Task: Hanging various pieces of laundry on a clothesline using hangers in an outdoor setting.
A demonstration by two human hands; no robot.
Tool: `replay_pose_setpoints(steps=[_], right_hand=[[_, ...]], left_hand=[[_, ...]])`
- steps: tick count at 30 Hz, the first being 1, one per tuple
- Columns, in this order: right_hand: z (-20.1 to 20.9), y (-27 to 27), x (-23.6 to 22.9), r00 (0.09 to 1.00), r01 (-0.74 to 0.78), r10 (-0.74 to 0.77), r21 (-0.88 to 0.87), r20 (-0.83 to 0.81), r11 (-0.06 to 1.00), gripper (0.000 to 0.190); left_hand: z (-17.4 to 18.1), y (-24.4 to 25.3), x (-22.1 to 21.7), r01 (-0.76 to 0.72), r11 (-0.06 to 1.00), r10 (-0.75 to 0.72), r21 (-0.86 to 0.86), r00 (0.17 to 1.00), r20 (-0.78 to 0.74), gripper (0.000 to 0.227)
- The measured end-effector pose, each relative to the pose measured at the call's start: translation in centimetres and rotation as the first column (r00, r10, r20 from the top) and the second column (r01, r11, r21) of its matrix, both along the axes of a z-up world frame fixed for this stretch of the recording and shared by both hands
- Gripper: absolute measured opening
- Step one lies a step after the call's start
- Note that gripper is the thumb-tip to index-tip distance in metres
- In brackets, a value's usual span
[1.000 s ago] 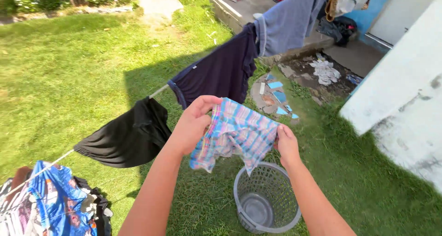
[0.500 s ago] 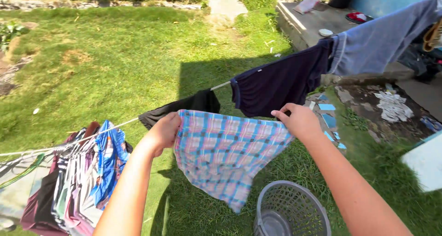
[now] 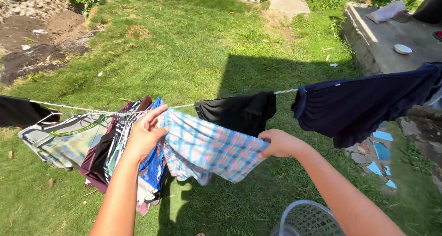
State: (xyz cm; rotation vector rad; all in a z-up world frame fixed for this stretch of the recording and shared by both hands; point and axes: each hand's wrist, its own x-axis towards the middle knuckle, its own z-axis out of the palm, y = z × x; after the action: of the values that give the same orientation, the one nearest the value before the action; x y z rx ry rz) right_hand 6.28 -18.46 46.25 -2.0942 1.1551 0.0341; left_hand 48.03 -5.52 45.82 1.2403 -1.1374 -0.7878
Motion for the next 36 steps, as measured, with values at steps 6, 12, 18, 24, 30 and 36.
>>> replay_pose_setpoints(steps=[6,12,18,24,30,36], right_hand=[[-1.9,0.4,8.7,0.876,0.300,-0.370,0.249,0.309,0.921,0.042],[-2.9,-3.0,14.7,0.714,-0.029,-0.127,0.210,0.688,0.977,0.037],[7.0,-9.6,21.6,0.630,0.085,-0.151,0.126,0.762,0.988,0.036],[1.5,-18.0,25.6,0.657,0.399,-0.384,0.133,0.649,0.907,0.051],[-0.9,-10.1,19.0,0.997,-0.079,0.082,-0.163,0.011,0.984,0.041],[6.3,-8.4,16.6,0.657,-0.049,-0.122,-0.203,-0.744,0.978,0.046]], left_hand=[[-3.1,4.1,4.6,-0.343,0.938,0.306,0.042,0.881,0.360,0.051],[-4.6,4.5,9.4,-0.642,0.754,0.562,-0.138,0.523,0.640,0.019],[-5.1,-4.6,16.1,-0.679,0.701,0.658,-0.219,0.497,0.566,0.016],[-11.2,-15.3,15.6,-0.569,0.821,0.560,-0.049,0.785,0.264,0.074],[-16.3,-12.9,10.2,-0.272,0.950,0.123,0.151,0.774,0.621,0.030],[-20.0,-13.6,11.9,-0.175,0.984,0.134,0.008,0.781,0.610,0.026]])
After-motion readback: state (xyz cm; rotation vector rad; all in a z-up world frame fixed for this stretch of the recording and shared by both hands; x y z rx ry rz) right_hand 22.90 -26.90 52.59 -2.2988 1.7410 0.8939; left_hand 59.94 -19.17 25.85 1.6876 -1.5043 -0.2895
